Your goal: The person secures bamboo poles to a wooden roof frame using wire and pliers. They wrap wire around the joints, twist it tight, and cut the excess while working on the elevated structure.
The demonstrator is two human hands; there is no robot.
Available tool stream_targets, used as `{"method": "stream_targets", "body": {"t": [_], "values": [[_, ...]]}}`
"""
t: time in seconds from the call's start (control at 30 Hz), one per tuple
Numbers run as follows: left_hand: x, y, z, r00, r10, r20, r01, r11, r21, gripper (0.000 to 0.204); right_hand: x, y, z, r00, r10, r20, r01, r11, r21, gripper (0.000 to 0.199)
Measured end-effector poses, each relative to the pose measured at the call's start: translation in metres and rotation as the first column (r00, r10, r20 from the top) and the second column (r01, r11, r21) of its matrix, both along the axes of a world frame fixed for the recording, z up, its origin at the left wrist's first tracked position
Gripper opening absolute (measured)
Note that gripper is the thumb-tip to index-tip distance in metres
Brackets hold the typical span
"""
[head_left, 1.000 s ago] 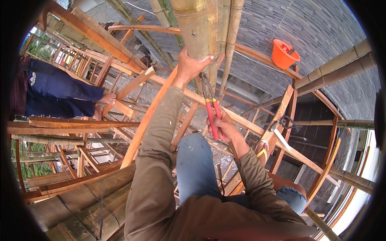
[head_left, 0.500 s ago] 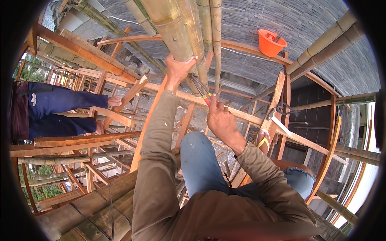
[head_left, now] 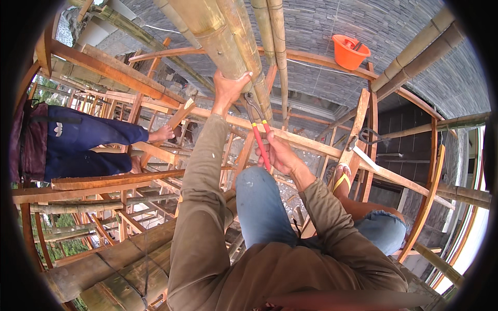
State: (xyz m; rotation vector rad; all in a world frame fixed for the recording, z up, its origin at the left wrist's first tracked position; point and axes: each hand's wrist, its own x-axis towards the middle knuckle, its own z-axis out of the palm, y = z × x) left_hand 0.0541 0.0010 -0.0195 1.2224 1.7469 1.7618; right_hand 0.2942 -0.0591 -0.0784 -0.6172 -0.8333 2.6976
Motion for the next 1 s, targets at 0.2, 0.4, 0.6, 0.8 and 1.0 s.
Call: {"method": "stream_targets", "body": {"t": [0.2,0.4,0.6,0.8,1.0], "values": [[0.002,-0.001,0.002,1.0,0.013,-0.011,-0.013,1.0,-0.009,0.037,0.014,0.015,0.031,0.814,-0.326,0.481,-0.34,0.405,0.849,0.058],[0.003,0.0,-0.001,0.999,0.026,-0.029,-0.024,0.997,0.073,0.037,0.016,0.016,0.026,0.647,-0.743,0.17,-0.644,-0.413,0.644,0.074],[-0.001,0.005,-0.006,0.997,0.044,-0.059,-0.041,0.998,0.057,0.036,0.011,0.032,0.016,0.627,-0.676,0.388,-0.623,-0.136,0.77,0.043],[-0.003,0.004,-0.005,0.997,0.018,-0.075,-0.013,0.998,0.056,0.03,-0.001,0.029,0.007,0.832,-0.286,0.476,-0.33,0.434,0.838,0.034],[0.001,0.004,-0.007,0.999,0.033,-0.031,-0.031,0.997,0.076,0.034,0.003,0.016,-0.004,0.994,0.104,0.036,-0.102,0.994,-0.045,0.035]]}}
